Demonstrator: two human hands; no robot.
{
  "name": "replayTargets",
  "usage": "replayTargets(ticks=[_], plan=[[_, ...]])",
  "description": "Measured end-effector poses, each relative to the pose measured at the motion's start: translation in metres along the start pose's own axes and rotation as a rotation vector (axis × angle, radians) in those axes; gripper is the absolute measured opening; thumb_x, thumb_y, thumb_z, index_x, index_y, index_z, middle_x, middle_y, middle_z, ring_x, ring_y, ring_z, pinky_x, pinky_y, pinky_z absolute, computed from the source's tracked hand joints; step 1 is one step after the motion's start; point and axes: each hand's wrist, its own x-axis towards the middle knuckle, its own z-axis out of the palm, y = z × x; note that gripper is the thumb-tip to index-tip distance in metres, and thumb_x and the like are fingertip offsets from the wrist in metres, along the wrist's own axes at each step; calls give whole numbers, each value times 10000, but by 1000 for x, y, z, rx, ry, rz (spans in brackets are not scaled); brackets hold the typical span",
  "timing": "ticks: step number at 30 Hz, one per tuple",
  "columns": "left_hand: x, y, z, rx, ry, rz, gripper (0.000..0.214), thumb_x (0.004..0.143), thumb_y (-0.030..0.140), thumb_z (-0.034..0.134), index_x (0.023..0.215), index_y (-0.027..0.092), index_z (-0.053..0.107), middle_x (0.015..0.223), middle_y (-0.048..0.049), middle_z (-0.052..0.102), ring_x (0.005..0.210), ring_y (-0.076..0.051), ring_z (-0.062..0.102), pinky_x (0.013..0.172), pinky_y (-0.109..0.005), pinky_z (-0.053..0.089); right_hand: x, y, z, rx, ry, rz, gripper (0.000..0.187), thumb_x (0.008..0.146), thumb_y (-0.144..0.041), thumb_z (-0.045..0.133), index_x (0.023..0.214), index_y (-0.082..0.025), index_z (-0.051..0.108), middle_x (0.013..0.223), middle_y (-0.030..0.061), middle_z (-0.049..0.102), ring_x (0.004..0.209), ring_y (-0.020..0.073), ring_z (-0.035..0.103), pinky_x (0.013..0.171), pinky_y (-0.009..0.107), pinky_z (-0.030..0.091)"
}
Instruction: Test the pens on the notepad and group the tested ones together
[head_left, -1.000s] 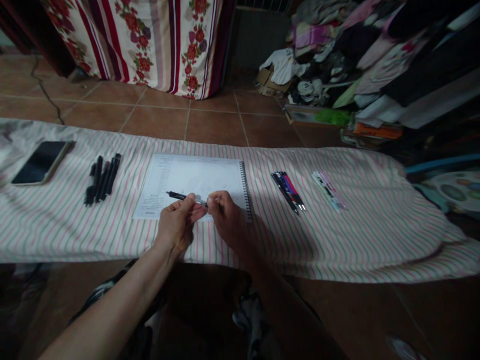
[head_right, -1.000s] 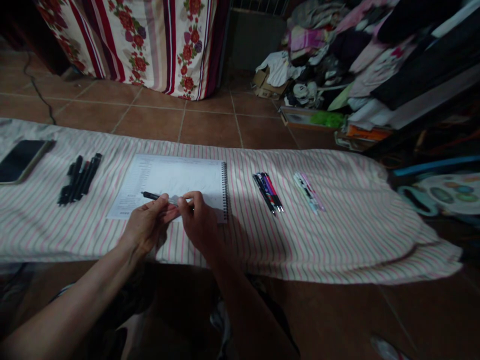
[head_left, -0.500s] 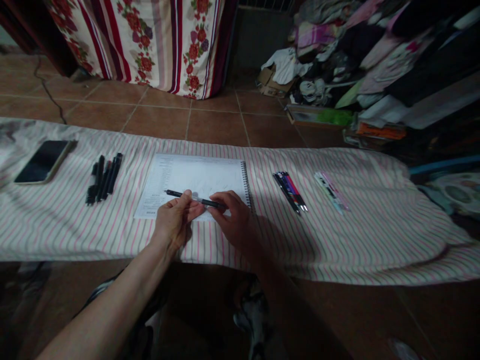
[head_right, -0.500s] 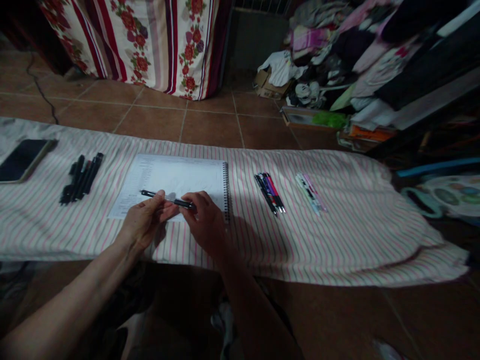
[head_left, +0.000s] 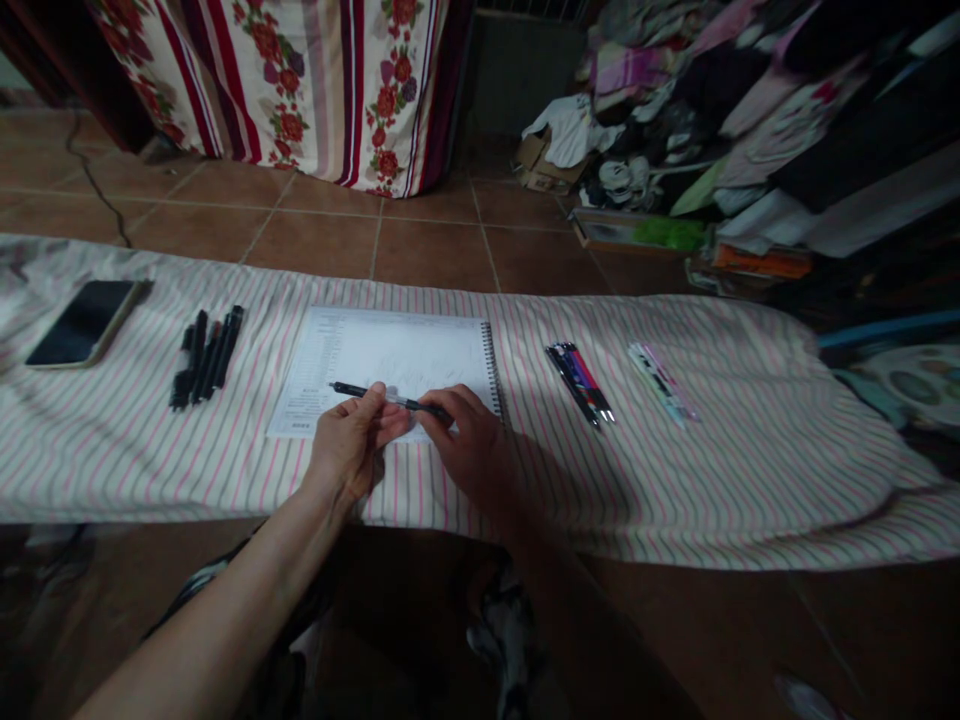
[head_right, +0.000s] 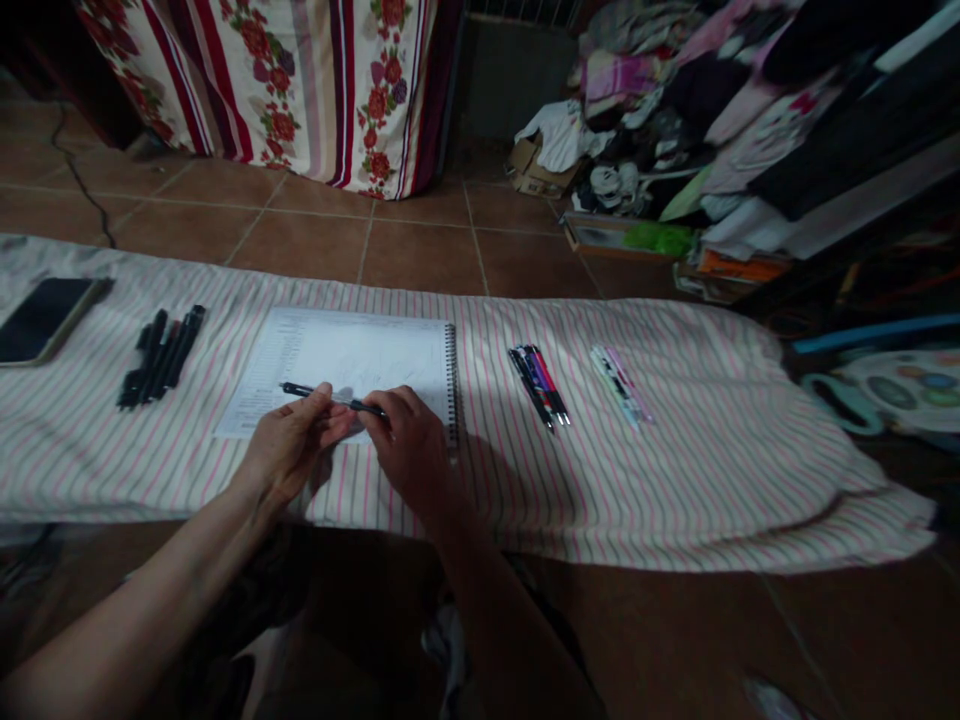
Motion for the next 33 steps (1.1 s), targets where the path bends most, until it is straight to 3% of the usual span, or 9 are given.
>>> replayTargets(ticks=[4,9,11,17,20,22,29,33], plan=[[-3,-3,0,11,4,-13,229,772,129,668,576,93,554,525,-51,631,471,-111,623,509,-192,551,-2,-2,2,25,-11,111,185,897,-278,475,807,-198,616,763,52,675,732,168,630,715,289,483],[-4,-4,0,-6,12,-24,231,792,129,644,580,89,560,510,-46,627,446,-97,608,503,-176,541,-1,-6,6,285,-40,352,195,892,-369,473,955,-207,562,583,-44,622,443,95,567,503,210,463],[-3,-3,0,-19,19,-18,239,813,126,616,585,88,554,506,-47,625,450,-103,615,511,-184,545,0,-6,7,363,-39,407,214,878,-406,480,950,-210,528,562,-57,606,425,92,560,473,199,454],[-1,-2,2,-29,37,-15,245,821,118,606,587,91,538,495,-40,614,417,-93,592,476,-178,535,0,3,7,294,26,255,304,756,-357,653,991,-217,520,815,7,658,698,136,645,648,254,511],[-2,-2,2,-26,35,-15,239,803,124,632,586,92,539,498,-46,616,433,-102,602,499,-197,553,-1,3,3,169,8,100,69,816,-258,586,870,-219,566,829,25,647,780,152,625,714,278,496],[-2,-3,2,-18,36,-16,235,797,128,641,587,92,543,501,-49,619,441,-104,607,504,-198,555,0,1,1,97,-7,42,62,843,-223,546,787,-220,572,796,28,645,792,160,613,738,285,479],[-3,-7,2,12,21,0,228,810,128,620,595,85,558,517,-56,632,455,-110,621,492,-186,541,0,-3,1,131,-59,207,179,916,-281,448,829,-203,584,688,0,658,564,114,611,629,235,472],[-2,-4,0,7,9,5,241,812,131,618,584,89,551,516,-55,631,452,-109,620,486,-185,541,-4,3,4,204,32,202,237,856,-349,558,1036,-194,565,931,55,678,723,138,646,647,244,504]])
